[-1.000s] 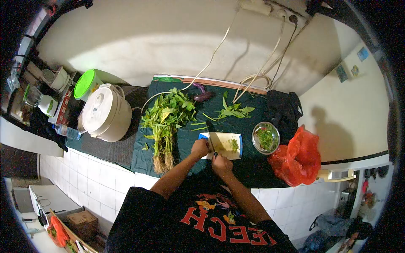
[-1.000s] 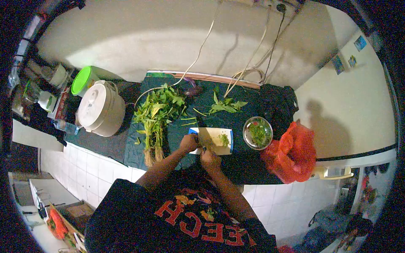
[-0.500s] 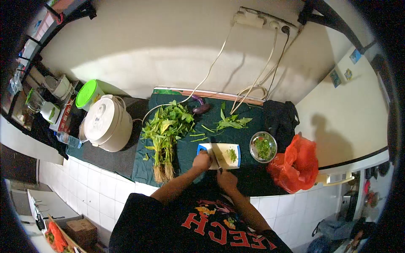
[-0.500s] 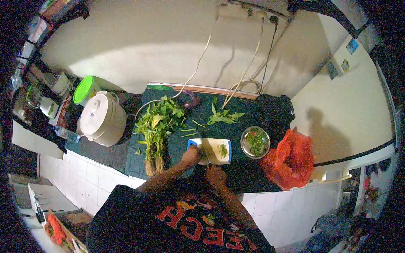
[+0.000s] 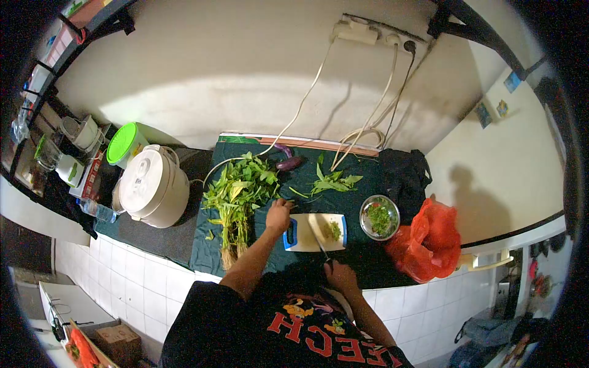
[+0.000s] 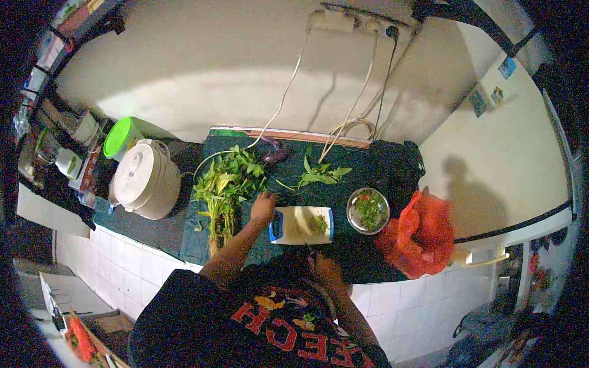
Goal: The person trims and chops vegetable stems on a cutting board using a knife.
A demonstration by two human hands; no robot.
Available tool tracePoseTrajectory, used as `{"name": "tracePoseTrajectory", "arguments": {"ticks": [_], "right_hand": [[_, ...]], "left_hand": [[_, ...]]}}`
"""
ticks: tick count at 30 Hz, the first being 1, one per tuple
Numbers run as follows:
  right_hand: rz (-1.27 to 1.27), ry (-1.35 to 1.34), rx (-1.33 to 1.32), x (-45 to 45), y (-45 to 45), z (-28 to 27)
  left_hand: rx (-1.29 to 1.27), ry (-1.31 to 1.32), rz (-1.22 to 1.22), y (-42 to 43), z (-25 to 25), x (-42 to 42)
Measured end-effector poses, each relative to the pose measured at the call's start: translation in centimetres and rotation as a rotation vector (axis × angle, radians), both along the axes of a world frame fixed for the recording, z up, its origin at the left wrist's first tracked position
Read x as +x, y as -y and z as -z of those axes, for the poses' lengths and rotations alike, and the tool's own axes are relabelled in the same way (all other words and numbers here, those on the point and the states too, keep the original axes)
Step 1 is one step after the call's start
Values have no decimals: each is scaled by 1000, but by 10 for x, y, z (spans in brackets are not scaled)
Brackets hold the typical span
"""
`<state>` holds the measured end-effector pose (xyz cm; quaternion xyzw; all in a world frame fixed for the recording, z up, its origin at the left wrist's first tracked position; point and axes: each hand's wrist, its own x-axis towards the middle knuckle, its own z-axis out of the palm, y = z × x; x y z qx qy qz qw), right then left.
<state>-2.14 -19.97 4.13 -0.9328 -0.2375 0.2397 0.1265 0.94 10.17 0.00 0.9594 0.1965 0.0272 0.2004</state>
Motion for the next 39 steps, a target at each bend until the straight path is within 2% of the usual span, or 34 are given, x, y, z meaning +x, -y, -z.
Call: {"name": "tracePoseTrajectory", "arguments": {"ticks": [2, 5, 9, 12, 14, 18, 20, 25, 31, 33, 34, 36, 37, 39], "right_hand": [[-75, -94, -19, -10, 0, -7], [-87, -48, -51, -19, 4, 0], [25, -10, -49, -20, 3, 11], [139, 23, -100, -11, 2, 9], [201, 40, -115, -4, 5, 14], [204, 31, -127, 4, 14, 11], [166, -59, -90, 0, 21, 4], [86, -155, -113, -8, 18, -38], [107, -184, -97, -22, 26, -20], [127, -174, -78, -21, 26, -19], [138, -181, -67, -20, 27, -16], [138, -187, -50, -17, 26, -14], [147, -141, 0, -14, 24, -20], [145, -99, 55, -11, 17, -33]], "left_hand": [[26, 16, 40, -13, 17, 4], [54, 7, 101, -26, 36, 16], [110, -109, 162, -27, 25, 20], [77, -63, 197, -26, 22, 29], [176, -10, 266, -21, 12, 34], [133, 136, 299, -19, 20, 55], [242, 182, 355, -16, 19, 64], [298, 103, 422, -16, 33, 87], [349, 93, 437, -19, 19, 78], [156, 165, 372, -16, 3, 68], [162, 165, 367, -15, -2, 62], [-376, 400, 164, -9, -12, 44], [-680, 427, 14, -2, -14, 36], [-1061, 470, -46, 3, -23, 13]]}}
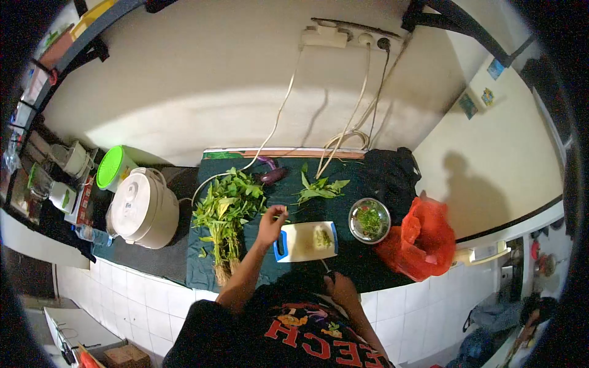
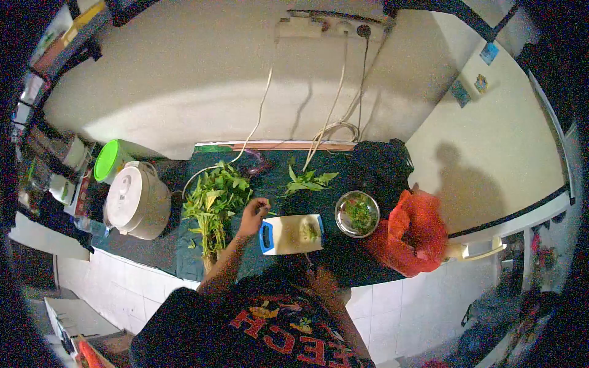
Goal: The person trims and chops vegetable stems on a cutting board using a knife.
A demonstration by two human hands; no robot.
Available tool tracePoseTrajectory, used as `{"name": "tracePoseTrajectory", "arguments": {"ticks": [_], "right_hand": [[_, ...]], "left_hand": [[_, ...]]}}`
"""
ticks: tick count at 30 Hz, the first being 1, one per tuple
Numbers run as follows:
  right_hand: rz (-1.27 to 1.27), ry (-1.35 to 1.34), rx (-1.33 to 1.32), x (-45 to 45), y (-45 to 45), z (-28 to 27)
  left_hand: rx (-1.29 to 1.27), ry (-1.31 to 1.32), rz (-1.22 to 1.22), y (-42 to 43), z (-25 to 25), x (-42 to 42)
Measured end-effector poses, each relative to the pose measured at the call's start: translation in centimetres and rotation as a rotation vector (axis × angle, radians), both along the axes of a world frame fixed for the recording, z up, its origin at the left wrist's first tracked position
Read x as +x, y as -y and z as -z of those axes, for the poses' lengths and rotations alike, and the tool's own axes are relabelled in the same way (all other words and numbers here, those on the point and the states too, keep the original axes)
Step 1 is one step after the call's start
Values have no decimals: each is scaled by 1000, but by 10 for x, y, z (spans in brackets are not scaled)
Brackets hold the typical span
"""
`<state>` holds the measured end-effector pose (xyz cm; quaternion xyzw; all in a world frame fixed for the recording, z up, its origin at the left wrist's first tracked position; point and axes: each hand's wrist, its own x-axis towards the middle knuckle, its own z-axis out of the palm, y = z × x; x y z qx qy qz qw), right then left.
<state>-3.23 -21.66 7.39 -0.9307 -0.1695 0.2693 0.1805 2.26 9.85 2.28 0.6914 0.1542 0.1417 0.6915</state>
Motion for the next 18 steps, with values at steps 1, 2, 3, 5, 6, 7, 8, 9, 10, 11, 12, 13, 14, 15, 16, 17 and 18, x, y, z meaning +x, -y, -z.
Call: {"name": "tracePoseTrajectory", "arguments": {"ticks": [1, 2, 3, 5, 6, 7, 8, 9, 10, 11, 12, 13, 14, 15, 16, 17, 18], "right_hand": [[44, 60, 91, 2, -5, -10], [88, 119, 182, 5, -10, -19], [79, 117, 188, 8, -16, -32], [95, 159, 353, 15, -30, -67], [90, 159, 355, 17, -36, -89], [136, 15, 537, 17, -42, -114], [184, -133, 716, 16, -49, -134], [241, -269, 777, 14, -54, -145], [241, -270, 778, 11, -58, -160], [241, -281, 838, 7, -62, -177], [239, -291, 897, 4, -64, -189], [197, -302, 945, 2, -66, -194], [193, -301, 944, -1, -68, -200], [186, -312, 1013, -4, -70, -205], [179, -320, 1082, -7, -71, -209], [140, -333, 1106, -7, -71, -212], [141, -329, 1106, -9, -71, -216]], "left_hand": [[-154, -2, 1, 9, -22, -12], [-269, 79, 53, 12, -19, -18], [-269, 116, 80, 16, -36, -23], [-269, 151, 101, 28, -80, -39], [-353, 131, 133, 33, -97, -45], [-437, 111, 167, 38, -112, -50], [-437, 111, 166, 41, -123, -55], [-506, 136, 231, 43, -133, -59], [-574, 160, 296, 45, -143, -63], [-603, 189, 309, 49, -152, -65], [-602, 189, 308, 50, -159, -67], [-618, 200, 347, 51, -165, -69], [-635, 211, 386, 53, -171, -70], [-636, 214, 386, 55, -178, -72], [-598, 213, 365, 56, -184, -73], [-560, 213, 346, 58, -190, -74], [-560, 215, 349, 60, -193, -74]]}}
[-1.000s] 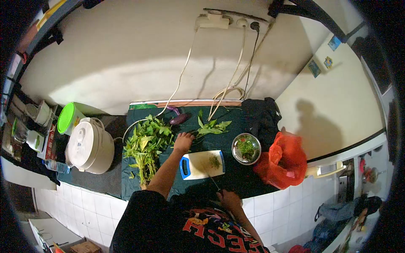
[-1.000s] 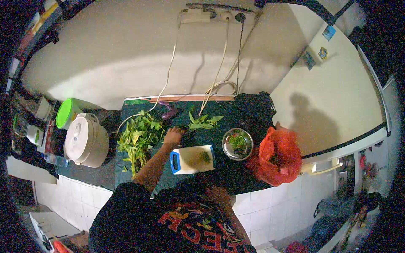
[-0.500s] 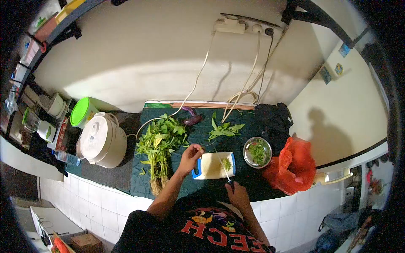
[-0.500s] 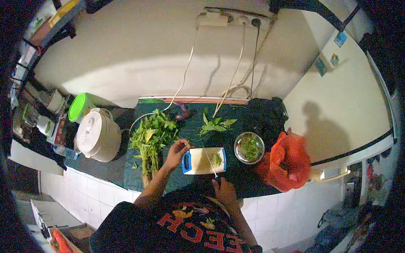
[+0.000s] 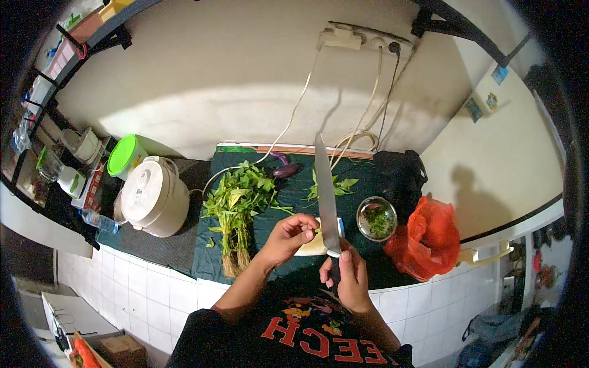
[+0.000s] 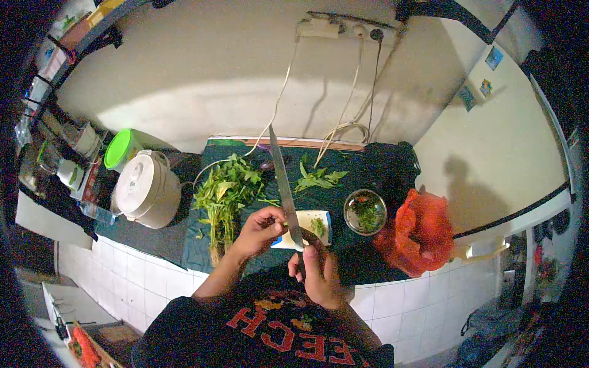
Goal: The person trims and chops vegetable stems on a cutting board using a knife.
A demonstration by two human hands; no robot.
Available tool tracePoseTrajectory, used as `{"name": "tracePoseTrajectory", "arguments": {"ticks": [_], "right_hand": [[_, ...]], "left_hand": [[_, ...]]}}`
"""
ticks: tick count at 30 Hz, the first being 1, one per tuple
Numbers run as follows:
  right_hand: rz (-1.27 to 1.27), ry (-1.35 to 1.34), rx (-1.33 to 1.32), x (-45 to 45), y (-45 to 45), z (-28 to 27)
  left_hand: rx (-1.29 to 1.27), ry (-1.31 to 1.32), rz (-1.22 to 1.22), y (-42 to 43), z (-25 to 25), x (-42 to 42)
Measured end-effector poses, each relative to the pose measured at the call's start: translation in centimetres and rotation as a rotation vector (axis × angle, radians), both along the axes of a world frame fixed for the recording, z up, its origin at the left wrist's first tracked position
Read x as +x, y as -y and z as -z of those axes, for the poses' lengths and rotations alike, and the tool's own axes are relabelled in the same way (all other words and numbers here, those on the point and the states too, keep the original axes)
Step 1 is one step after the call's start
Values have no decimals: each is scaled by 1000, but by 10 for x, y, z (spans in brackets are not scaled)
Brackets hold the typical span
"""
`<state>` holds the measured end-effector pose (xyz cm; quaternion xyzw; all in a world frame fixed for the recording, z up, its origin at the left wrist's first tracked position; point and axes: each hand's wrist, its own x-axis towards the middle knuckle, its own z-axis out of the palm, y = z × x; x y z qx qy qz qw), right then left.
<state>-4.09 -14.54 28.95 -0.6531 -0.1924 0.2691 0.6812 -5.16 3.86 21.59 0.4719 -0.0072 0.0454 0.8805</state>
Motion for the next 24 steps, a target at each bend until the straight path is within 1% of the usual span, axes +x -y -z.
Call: {"name": "tracePoseTrajectory", "arguments": {"ticks": [3, 8, 18, 20, 24], "right_hand": [[10, 16, 38, -5, 0, -7], [14, -16, 49, -6, 0, -9], [-11, -46, 79, -8, 7, -7], [1, -55, 64, -10, 8, -11], [-11, -31, 61, -13, 9, -10]], "left_hand": [[39, 51, -47, 2, -9, -3], [77, 93, 16, -2, -19, -7], [124, 132, 40, -2, -14, -3], [138, 181, 54, -3, -10, -3], [155, 166, 43, -3, -13, -3]]}}
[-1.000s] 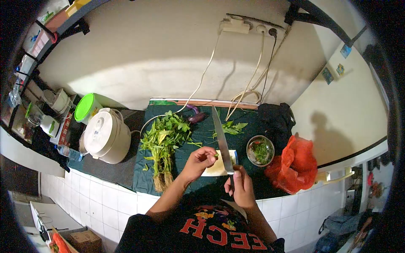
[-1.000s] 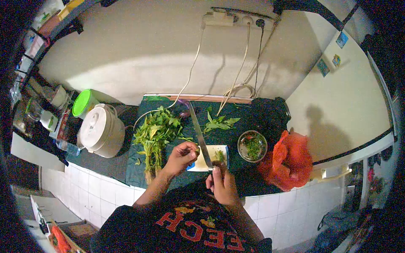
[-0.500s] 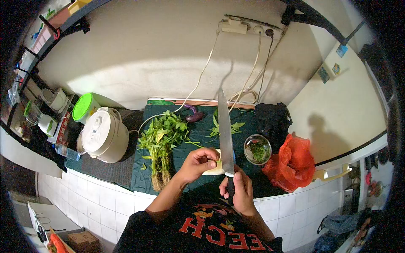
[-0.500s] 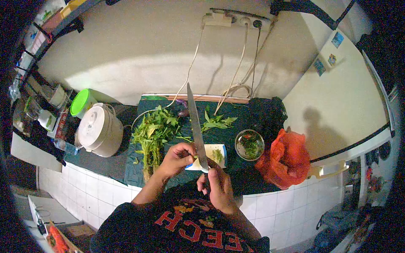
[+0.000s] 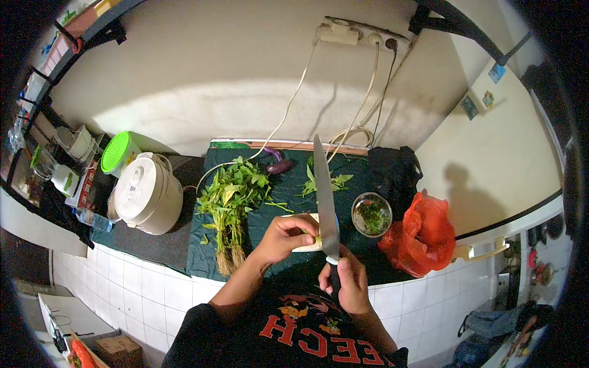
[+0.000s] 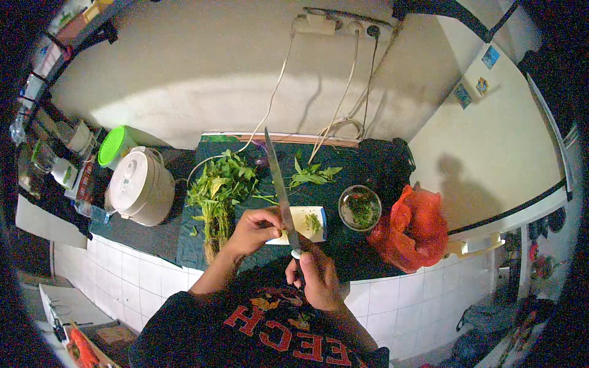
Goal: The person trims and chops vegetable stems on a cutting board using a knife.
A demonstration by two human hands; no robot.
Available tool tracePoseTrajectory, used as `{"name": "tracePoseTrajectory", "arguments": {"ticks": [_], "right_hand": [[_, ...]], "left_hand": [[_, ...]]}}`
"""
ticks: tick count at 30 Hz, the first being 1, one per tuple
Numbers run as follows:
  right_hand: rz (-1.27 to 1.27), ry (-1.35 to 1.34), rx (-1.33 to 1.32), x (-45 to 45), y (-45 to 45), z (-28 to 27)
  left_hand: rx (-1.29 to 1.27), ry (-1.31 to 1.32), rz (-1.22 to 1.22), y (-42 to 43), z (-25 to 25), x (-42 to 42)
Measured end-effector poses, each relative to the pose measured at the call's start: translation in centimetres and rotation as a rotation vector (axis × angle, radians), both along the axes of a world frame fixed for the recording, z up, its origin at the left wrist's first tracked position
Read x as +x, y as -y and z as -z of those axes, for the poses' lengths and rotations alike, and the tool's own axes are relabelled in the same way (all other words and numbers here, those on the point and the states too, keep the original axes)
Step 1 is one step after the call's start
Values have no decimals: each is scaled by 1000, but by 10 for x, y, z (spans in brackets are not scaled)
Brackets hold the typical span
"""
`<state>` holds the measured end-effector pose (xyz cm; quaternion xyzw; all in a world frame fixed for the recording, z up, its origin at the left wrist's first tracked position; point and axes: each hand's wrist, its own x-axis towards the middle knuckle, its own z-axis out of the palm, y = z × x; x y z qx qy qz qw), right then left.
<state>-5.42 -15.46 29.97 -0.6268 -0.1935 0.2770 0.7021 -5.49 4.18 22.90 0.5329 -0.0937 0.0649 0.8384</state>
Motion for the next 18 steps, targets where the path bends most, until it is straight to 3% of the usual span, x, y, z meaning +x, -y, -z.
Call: {"name": "tracePoseTrajectory", "arguments": {"ticks": [12, 18], "right_hand": [[-51, -125, 6, -7, 2, 9], [-100, -109, -39, -8, 0, 8]], "left_hand": [[30, 41, 11, -7, 19, 5], [-116, -54, 45, -8, 12, 4]]}}
